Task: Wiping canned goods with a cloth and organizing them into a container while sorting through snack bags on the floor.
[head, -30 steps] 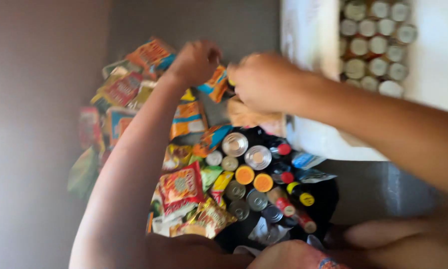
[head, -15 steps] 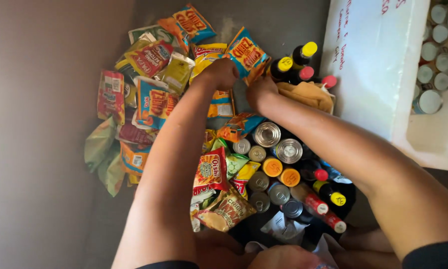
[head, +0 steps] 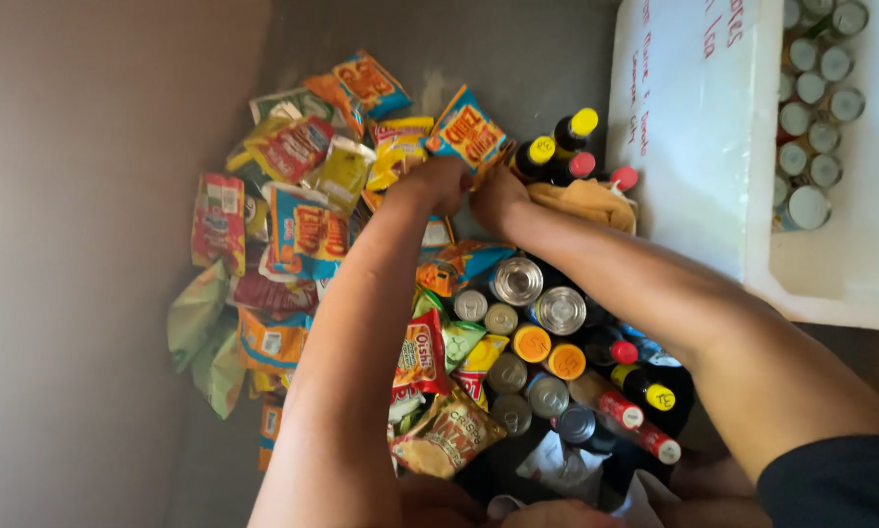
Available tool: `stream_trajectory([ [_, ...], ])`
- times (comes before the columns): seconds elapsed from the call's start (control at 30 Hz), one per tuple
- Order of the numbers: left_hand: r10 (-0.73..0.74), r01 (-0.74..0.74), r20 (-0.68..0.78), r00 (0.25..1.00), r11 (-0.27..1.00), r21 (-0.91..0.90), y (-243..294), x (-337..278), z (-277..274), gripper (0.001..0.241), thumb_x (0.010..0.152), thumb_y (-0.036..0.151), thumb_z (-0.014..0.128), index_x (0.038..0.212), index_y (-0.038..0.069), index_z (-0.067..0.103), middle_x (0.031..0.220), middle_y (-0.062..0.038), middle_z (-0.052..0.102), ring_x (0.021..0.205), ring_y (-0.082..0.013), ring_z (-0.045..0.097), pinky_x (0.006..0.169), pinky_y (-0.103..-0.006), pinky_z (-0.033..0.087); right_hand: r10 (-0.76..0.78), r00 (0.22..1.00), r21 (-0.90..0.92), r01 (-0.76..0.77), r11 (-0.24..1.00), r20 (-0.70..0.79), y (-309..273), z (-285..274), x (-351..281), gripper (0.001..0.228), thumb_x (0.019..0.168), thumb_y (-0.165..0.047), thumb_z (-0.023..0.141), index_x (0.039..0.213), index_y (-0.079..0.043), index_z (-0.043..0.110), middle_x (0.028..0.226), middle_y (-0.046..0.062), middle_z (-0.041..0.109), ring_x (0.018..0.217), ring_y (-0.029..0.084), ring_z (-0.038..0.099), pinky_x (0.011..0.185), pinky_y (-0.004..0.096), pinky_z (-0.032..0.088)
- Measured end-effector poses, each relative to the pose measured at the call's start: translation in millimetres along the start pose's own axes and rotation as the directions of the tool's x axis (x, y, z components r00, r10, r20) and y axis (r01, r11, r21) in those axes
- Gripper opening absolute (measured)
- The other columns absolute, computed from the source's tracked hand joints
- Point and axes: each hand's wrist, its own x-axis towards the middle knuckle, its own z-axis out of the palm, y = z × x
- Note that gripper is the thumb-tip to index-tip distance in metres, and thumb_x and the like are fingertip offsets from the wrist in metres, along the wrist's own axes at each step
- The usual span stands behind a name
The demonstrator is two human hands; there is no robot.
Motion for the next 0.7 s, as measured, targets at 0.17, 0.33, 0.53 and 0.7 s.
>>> stream_trajectory([
  [0.17,0.228,-0.223,-0.087,0.97,0.973,0.06,-12,3,7,0.079,0.06,0.004,0.084,0.135,0.014,0.06,0.133,-0.015,0.066,0.126,-0.0335,0.061,0.103,-0.0409,0.051,-0.029,0.996,0.336,0.056,0.94,-0.083,27,-92,-62,0.06,0.067,-0.024,0.085,0.121,-0.003,0.069,0.122,0.019,0.07,0.118,0.037,0.064,0.101,0.045,0.048],
  [0.33,0.194,-0.23,-0.149,0.97,0.93,-0.286,19,-46,-41,0.132,0.046,0.008,0.093,0.156,0.019,0.021,0.137,-0.011,0.064,0.129,-0.0289,0.058,0.107,-0.0385,0.047,-0.022,1.0,0.368,0.019,0.93,0.004,59,-160,-81,0.067,0.065,-0.035,0.089,0.119,0.0,0.07,0.118,0.02,0.071,0.118,0.035,0.065,0.105,0.047,0.047],
  [0.53,0.284,-0.379,-0.272,0.919,0.825,-0.42,31,-60,-66,0.14,0.05,0.018,0.099,0.158,0.014,0.011,0.141,-0.016,0.057,0.132,-0.0294,0.054,0.112,-0.0384,0.042,0.036,0.97,0.424,0.072,0.903,-0.242,115,-211,-113,0.112,0.048,-0.05,0.099,0.13,0.008,0.049,0.108,0.025,0.07,0.105,0.04,0.066,0.094,0.052,0.048],
  [0.7,0.238,-0.404,-0.396,0.887,0.816,-0.414,64,-72,-88,0.104,0.057,0.031,0.099,0.144,0.009,0.046,0.128,-0.01,0.071,0.122,-0.0252,0.067,0.108,-0.0372,0.05,0.115,0.921,0.539,0.114,0.835,-0.372,145,-233,-152,0.082,0.059,-0.04,0.091,0.121,-0.001,0.054,0.101,0.025,0.072,0.099,0.042,0.068,0.089,0.051,0.053],
])
